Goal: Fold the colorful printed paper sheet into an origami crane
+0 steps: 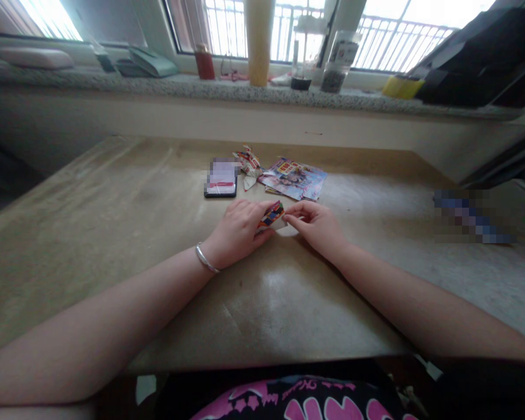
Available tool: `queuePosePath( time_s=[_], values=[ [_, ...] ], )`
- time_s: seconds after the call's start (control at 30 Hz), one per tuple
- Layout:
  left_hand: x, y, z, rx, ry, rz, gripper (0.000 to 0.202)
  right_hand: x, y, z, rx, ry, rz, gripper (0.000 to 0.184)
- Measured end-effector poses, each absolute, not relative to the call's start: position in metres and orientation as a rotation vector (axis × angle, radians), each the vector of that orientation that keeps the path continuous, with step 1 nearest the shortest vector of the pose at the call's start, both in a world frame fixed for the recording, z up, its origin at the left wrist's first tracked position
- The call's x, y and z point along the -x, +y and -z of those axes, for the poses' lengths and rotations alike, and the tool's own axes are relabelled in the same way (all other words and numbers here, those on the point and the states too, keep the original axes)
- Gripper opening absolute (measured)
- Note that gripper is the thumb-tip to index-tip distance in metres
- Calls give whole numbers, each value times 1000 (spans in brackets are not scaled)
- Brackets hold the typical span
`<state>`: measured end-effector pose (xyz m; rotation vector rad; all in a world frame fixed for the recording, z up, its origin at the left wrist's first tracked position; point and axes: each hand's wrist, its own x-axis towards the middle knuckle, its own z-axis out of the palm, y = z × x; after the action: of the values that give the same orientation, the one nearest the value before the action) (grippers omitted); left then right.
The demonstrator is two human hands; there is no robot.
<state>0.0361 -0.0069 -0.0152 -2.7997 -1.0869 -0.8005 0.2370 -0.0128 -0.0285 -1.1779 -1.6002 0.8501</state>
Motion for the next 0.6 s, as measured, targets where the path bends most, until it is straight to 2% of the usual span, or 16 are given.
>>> queuePosePath(
  time_s=[0.33,0.6],
  values=[
    [-39,-8,14,2821,-1064,868,36,-234,-19,22,1197,-1774,-640,11],
    [-41,-10,7,2692,-1014,1212,20,-235,-26,17,1070,-1888,-356,5]
  ],
)
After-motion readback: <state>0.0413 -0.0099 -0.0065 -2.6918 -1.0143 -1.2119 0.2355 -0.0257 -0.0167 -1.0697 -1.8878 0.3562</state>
